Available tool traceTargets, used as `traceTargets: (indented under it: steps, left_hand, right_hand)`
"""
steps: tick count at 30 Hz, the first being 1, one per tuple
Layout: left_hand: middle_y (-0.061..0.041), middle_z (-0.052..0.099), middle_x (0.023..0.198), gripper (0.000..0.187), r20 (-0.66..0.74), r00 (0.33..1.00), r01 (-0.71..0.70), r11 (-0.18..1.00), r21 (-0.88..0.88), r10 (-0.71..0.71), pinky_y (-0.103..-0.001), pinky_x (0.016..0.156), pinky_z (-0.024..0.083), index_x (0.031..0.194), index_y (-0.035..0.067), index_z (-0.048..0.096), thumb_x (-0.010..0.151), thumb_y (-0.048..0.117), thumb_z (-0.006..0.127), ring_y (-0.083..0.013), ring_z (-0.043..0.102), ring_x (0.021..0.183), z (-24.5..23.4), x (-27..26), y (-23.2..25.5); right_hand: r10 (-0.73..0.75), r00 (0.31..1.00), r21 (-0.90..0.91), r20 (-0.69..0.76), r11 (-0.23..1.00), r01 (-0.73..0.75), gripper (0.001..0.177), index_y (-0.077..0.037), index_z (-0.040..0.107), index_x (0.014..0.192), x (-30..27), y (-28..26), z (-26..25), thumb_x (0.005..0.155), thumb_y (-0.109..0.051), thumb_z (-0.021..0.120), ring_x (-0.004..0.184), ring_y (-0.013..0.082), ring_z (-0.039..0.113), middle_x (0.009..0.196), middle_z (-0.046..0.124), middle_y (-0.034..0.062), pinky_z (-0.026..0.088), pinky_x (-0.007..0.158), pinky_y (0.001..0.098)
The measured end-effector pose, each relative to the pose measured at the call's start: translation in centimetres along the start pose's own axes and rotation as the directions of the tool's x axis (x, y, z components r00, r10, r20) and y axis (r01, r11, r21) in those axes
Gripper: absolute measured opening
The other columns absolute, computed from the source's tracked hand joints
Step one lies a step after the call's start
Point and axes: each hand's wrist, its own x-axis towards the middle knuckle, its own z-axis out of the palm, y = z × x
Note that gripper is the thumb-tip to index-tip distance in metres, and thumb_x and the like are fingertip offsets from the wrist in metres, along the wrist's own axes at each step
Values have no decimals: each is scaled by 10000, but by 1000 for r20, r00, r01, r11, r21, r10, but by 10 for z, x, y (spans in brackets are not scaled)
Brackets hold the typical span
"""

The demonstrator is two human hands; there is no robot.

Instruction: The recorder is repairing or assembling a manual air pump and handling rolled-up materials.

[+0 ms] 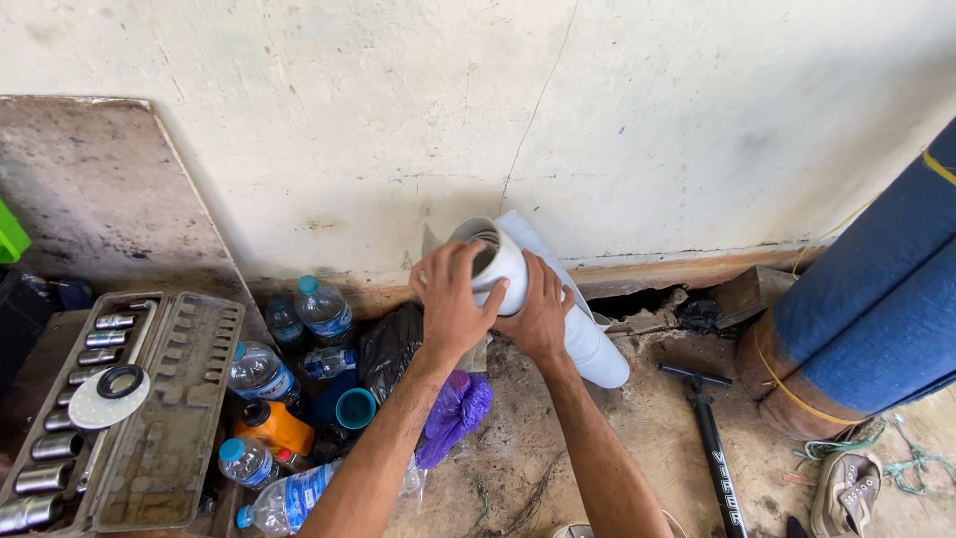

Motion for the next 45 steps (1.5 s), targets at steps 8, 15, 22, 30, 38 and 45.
traceTargets:
  steps: [8,15,22,30,38,45]
  left_hand:
    - [-257,333,1457,1228,0,979,184,892,-412,-202,-585,1143,321,1523,31,197,677,545,925,-398,336,1410,4,-14,-6]
    - [-286,467,1517,1410,149,957,262,526,-809,-248,-474,1163,487,1603,24,-12,668,347,992,-329,563,1384,28,-20,4]
    - [-259,486,1468,1322,215,956,294,622,-726,-201,-475,1151,480,1570,45,79,645,319,982,-325,566,1364,20,-16,8]
    - [-244,472,1481,1331,260,963,247,580,-776,-63,-502,1174,462,1568,55,94,619,333,985,-334,543,1388,19,-9,15]
    - [-274,307,1632,1379,295,955,279,478,-833,-42,-562,1208,418,1633,79,-5,709,497,930,-392,409,1504,27,7,31]
    - [-272,248,1668,1355,393,918,291,581,-760,55,-563,1215,383,1636,52,63,692,454,949,-403,312,1553,47,-8,26]
  right_hand:
    - [-151,956,-134,-251,984,120,1200,-38,353,1502,-26,20,-18,610,-568,956,1367,353,451,1474,473,190,250,1107,634]
    - [-140,961,-123,-239,986,113,1188,-52,358,1528,-34,32,-21,616,-515,962,1402,345,437,1524,462,178,255,1138,596]
    - [-126,988,-55,-90,991,121,1374,-70,262,1566,-31,42,-58,516,-572,992,1430,413,377,1539,394,230,234,1156,577]
    - [14,993,-46,116,999,-9,1448,-82,195,1577,-27,38,-93,469,-492,1031,1394,388,426,1490,486,202,222,1173,592]
    - [17,995,216,-95,976,4,1318,-4,200,1587,-13,7,-118,603,-454,953,1297,323,630,1426,573,204,493,1105,524]
    - [180,969,476,-171,876,-79,1273,55,167,1549,-8,-3,-112,682,-472,934,1250,353,661,1387,549,283,602,1013,459]
